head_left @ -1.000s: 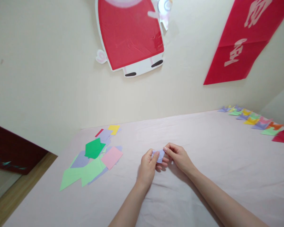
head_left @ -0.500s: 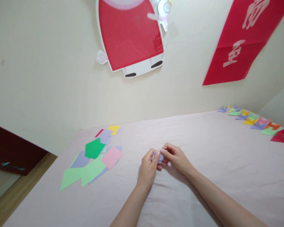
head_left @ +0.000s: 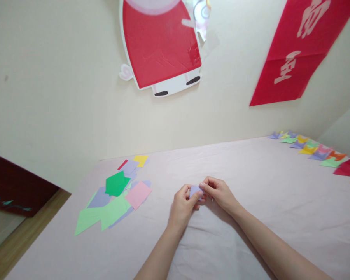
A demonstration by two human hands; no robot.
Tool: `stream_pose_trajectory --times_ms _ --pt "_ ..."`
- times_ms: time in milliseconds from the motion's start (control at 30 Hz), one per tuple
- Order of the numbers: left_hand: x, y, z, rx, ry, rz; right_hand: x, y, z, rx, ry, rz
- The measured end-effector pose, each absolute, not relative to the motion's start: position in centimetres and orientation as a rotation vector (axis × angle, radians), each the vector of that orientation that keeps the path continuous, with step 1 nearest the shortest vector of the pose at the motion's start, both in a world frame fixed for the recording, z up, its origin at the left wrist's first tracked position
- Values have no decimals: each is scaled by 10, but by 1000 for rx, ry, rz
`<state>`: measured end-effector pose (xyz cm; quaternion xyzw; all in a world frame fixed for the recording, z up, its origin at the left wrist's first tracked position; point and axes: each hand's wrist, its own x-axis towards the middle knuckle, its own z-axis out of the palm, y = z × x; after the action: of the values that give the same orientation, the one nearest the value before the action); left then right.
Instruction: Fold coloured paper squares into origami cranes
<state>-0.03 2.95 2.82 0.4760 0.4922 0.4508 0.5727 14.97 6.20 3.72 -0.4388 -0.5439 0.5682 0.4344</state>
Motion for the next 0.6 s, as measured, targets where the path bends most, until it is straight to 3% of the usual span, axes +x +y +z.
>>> stream_pose_trajectory --times_ms 433,600 --pt "-4 30 36 1063 1046 997 157 70 37 -1148 -1336 1471" --pt "-12 25 36 1422 1371 1065 165 76 37 -1114 -1253 1425"
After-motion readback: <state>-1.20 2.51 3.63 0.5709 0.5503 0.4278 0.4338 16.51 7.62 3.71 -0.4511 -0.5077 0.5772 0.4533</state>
